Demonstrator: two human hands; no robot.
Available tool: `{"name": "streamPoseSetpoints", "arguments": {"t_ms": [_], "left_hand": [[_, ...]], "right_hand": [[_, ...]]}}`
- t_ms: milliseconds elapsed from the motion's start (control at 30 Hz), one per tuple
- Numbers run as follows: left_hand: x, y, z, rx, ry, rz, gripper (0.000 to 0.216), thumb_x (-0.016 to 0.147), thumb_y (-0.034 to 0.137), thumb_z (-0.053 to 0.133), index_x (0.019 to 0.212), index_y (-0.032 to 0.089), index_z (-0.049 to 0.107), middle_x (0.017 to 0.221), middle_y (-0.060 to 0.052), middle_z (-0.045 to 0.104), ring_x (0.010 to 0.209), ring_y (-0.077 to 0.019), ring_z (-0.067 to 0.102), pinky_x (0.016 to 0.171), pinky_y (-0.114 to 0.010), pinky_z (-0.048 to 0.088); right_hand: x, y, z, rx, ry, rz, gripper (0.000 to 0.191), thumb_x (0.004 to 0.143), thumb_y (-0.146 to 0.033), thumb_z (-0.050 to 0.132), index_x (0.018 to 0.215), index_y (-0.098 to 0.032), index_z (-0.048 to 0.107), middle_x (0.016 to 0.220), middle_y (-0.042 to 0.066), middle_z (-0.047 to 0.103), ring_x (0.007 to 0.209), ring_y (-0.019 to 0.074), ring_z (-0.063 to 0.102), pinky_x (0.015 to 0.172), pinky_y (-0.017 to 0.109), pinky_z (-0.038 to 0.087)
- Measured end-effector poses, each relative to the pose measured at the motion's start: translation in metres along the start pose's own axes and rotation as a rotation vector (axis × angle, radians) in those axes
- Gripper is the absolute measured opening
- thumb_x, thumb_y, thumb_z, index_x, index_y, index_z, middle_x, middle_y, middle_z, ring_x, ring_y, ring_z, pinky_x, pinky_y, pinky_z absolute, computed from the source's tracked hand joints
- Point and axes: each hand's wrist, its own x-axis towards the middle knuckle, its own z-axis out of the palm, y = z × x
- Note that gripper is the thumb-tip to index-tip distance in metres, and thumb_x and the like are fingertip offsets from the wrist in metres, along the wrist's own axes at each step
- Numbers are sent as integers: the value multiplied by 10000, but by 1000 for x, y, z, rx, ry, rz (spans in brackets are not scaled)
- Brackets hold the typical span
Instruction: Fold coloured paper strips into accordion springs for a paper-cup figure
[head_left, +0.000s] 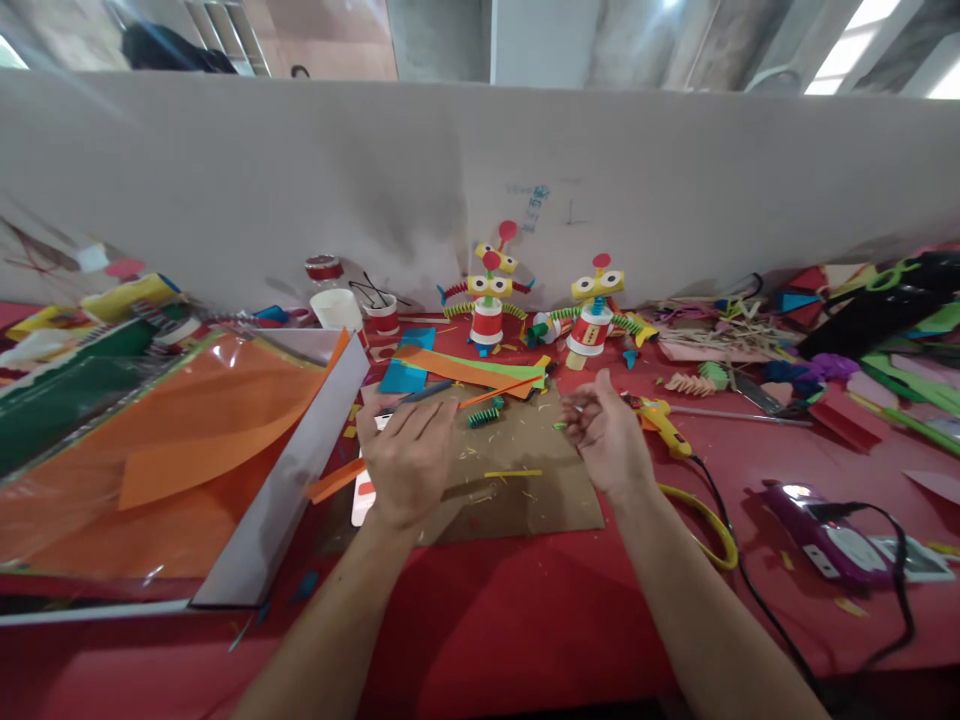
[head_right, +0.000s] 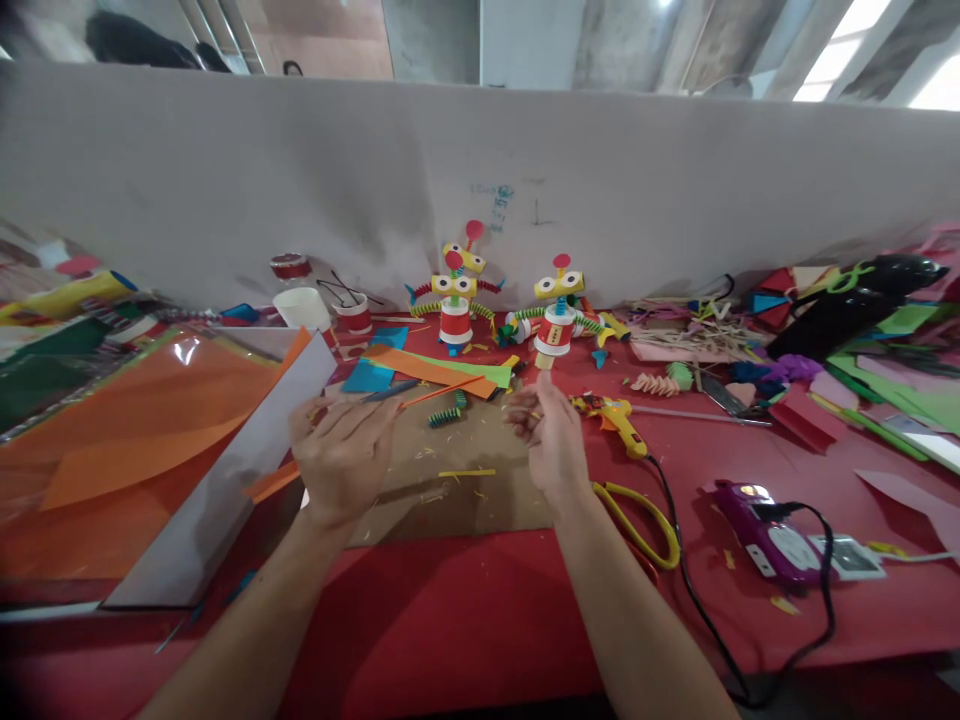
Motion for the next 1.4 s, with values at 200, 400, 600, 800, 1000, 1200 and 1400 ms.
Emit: {"name": "streamPoseSetpoints", "arguments": {"t_ms": [200,400,600,800,1000,1200,1400], "left_hand": [[-1,7,-6,-78,-122,187,295,834,120,532,1088,239,623,894,-13,723,802,-165,629,935,-420,289],[0,15,-4,-271,-359,128,315,845,191,522,1154,207,582,1010,-48,694,919,-202,605,852,-378,371],[8,27,-14,-482,-769,-393,235,891,265,415,830,206,635,767,-12,678,676,-151,585,600,-263,362],[14,21,-20,-662,-972,-593,256,874,334,413,704,193,543,617,16,587,561,-123,524,549,-247,329],[12,22,-15,-1110,-1086,-872,267,843,402,463,684,189,484,534,58,506,452,-83,492,480,-213,358],[11,35,-13,-1393,-1127,-1164,176,814,317,561,732,167,521,603,24,591,504,-81,568,517,-206,419],[9,46,-7,-1565,-1069,-1378,96,823,188,575,751,128,554,687,-48,676,611,-94,642,609,-198,495]], "right_hand": [[-21,27,19,-199,-238,239,421,697,-561,640,684,-142,676,638,79,701,544,139,646,488,206,446],[-19,32,18,-239,-258,196,321,672,-456,692,602,-142,678,574,45,679,486,91,582,506,199,410],[-20,38,18,-439,-360,94,306,648,-451,709,572,-158,667,532,4,627,478,82,518,498,216,389],[-12,30,10,-496,-251,-12,292,655,-415,715,536,-166,622,496,-23,568,453,69,468,463,211,346],[-10,25,10,-475,-175,-47,306,653,-400,716,494,-183,571,460,-40,515,435,67,419,449,216,326],[-11,21,11,-390,-100,-36,316,652,-390,713,477,-187,545,469,-51,504,437,62,394,467,226,305],[-8,18,9,-355,-31,5,322,652,-458,703,538,-183,580,483,-48,524,436,63,422,462,222,309]]}}
